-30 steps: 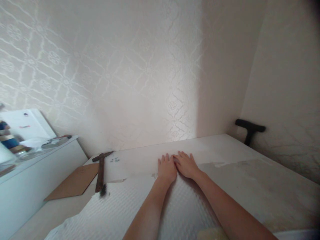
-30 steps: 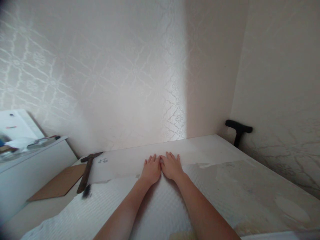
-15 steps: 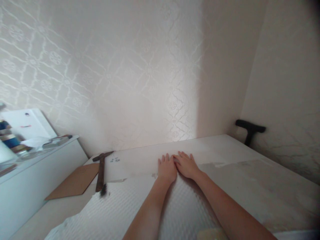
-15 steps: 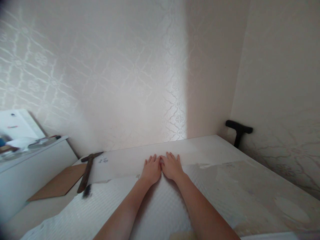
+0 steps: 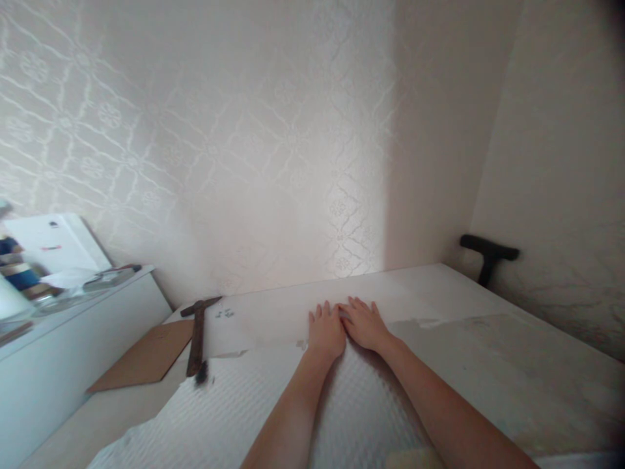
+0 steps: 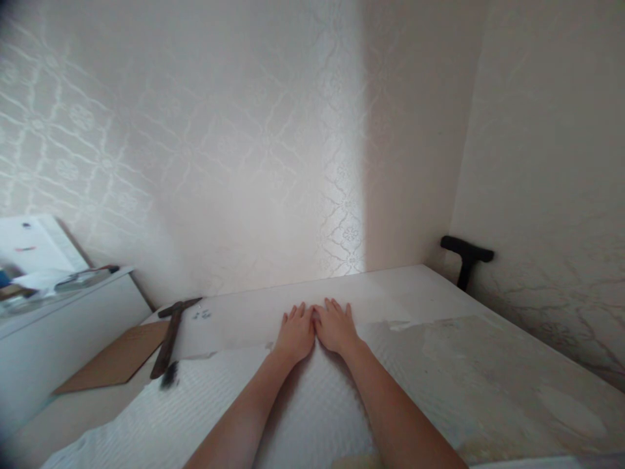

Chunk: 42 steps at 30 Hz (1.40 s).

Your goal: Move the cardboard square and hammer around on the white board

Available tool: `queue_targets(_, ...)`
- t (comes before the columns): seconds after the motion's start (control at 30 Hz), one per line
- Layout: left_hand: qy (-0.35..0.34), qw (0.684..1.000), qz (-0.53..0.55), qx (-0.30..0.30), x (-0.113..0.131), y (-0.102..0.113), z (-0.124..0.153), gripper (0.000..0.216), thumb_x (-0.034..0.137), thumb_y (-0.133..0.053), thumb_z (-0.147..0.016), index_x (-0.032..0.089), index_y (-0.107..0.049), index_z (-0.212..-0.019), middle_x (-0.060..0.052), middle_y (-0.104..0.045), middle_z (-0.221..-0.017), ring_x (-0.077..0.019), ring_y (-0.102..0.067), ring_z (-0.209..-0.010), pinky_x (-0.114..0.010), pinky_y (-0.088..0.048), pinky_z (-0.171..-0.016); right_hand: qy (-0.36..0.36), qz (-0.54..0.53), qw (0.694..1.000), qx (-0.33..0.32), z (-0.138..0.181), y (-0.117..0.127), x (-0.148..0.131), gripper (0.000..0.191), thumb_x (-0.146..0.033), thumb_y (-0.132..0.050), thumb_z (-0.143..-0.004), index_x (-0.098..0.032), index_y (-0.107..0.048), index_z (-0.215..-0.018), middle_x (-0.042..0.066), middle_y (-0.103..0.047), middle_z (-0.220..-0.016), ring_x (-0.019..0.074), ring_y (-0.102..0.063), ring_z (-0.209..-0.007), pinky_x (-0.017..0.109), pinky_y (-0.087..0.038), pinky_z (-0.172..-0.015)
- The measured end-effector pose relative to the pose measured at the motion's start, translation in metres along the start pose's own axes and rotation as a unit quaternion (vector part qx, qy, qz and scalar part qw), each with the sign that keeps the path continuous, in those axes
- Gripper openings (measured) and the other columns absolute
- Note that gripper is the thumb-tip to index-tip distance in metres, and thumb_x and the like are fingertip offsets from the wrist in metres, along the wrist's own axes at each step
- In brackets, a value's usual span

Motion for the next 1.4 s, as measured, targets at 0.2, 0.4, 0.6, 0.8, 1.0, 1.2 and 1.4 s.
queue_targets(0.2,-0.002,1.0,0.008,0.003,0.0008,0.0013,0.0008,0.046,0.023,-0.024,-0.09,0.015,-0.036,-0.134,-0.013,-0.033,-0.141,-0.0283,-0.03,-0.129,-0.046,-0.025,-0.104,0.004,-0.002,1.0,0.001,0.0004,0.0013,-0.0007,0.044,-0.032,-0.031,-0.09,-0.022,-0.041,-0.132,0.013,-0.029,-0.142,0.0256,-0.022,-0.131,0.054,-0.012,-0.102)
queue_targets(0.4,0.0,1.0,0.006,0.001,0.0012,0.0018,0.0009,0.046,0.022,-0.025,-0.089,0.016,-0.037,-0.133,-0.012,-0.034,-0.141,-0.0282,-0.03,-0.129,-0.046,-0.025,-0.104,0.002,-0.004,1.0,0.002,0.0004,0.0021,-0.0007,0.045,-0.031,-0.031,-0.089,-0.022,-0.041,-0.132,0.013,-0.03,-0.142,0.026,-0.023,-0.13,0.053,-0.012,-0.102)
queue_targets(0.6,-0.001,1.0,0.009,0.001,0.0009,0.0014,0.0007,0.047,0.023,-0.025,-0.089,0.015,-0.036,-0.134,-0.013,-0.033,-0.141,-0.0283,-0.03,-0.128,-0.046,-0.024,-0.104,0.005,-0.004,1.0,0.005,-0.0002,0.0006,0.0002,0.044,-0.031,-0.031,-0.09,-0.022,-0.041,-0.132,0.013,-0.03,-0.142,0.0262,-0.022,-0.131,0.053,-0.012,-0.102)
queue_targets(0.8,-0.003,1.0,0.002,0.002,0.001,0.0004,0.0005,0.046,0.022,-0.026,-0.089,0.016,-0.036,-0.133,-0.013,-0.032,-0.141,-0.0277,-0.03,-0.129,-0.047,-0.025,-0.103,0.005,0.0,1.0,0.006,-0.0009,-0.0012,0.001,0.044,-0.032,-0.031,-0.09,-0.022,-0.041,-0.132,0.013,-0.03,-0.142,0.0263,-0.022,-0.13,0.054,-0.012,-0.102)
queue_targets(1.0,-0.001,1.0,0.008,0.002,0.0009,-0.0001,-0.0001,0.046,0.022,-0.025,-0.089,0.016,-0.036,-0.133,-0.013,-0.033,-0.141,-0.0281,-0.03,-0.129,-0.046,-0.024,-0.104,0.006,-0.002,1.0,0.01,-0.0002,-0.0008,0.0009,0.044,-0.032,-0.031,-0.09,-0.022,-0.042,-0.131,0.013,-0.031,-0.142,0.0267,-0.023,-0.13,0.054,-0.012,-0.102)
queue_targets(1.2,0.0,1.0,0.01,-0.002,0.0014,0.001,0.0007,0.046,0.022,-0.025,-0.089,0.015,-0.036,-0.133,-0.013,-0.032,-0.141,-0.0288,-0.029,-0.129,-0.047,-0.024,-0.104,0.003,-0.003,1.0,-0.001,0.0002,0.0013,-0.0001,0.045,-0.031,-0.031,-0.089,-0.022,-0.04,-0.132,0.013,-0.029,-0.143,0.0258,-0.021,-0.131,0.053,-0.012,-0.102)
queue_targets(1.4,0.001,1.0,0.007,-0.004,0.0016,0.0015,0.0005,0.046,0.022,-0.025,-0.089,0.015,-0.036,-0.134,-0.013,-0.032,-0.141,-0.0282,-0.029,-0.129,-0.046,-0.024,-0.104,0.003,-0.006,1.0,0.003,-0.0004,0.0009,-0.0001,0.044,-0.031,-0.032,-0.089,-0.022,-0.042,-0.131,0.013,-0.03,-0.142,0.0261,-0.022,-0.131,0.054,-0.012,-0.102)
Point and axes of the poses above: each hand's wrist, its own z-axis away from the middle knuckle, its own y-axis out of the back of the hand, x = y × z, the point moved 3 cm from there along -z, towards the middle knuckle
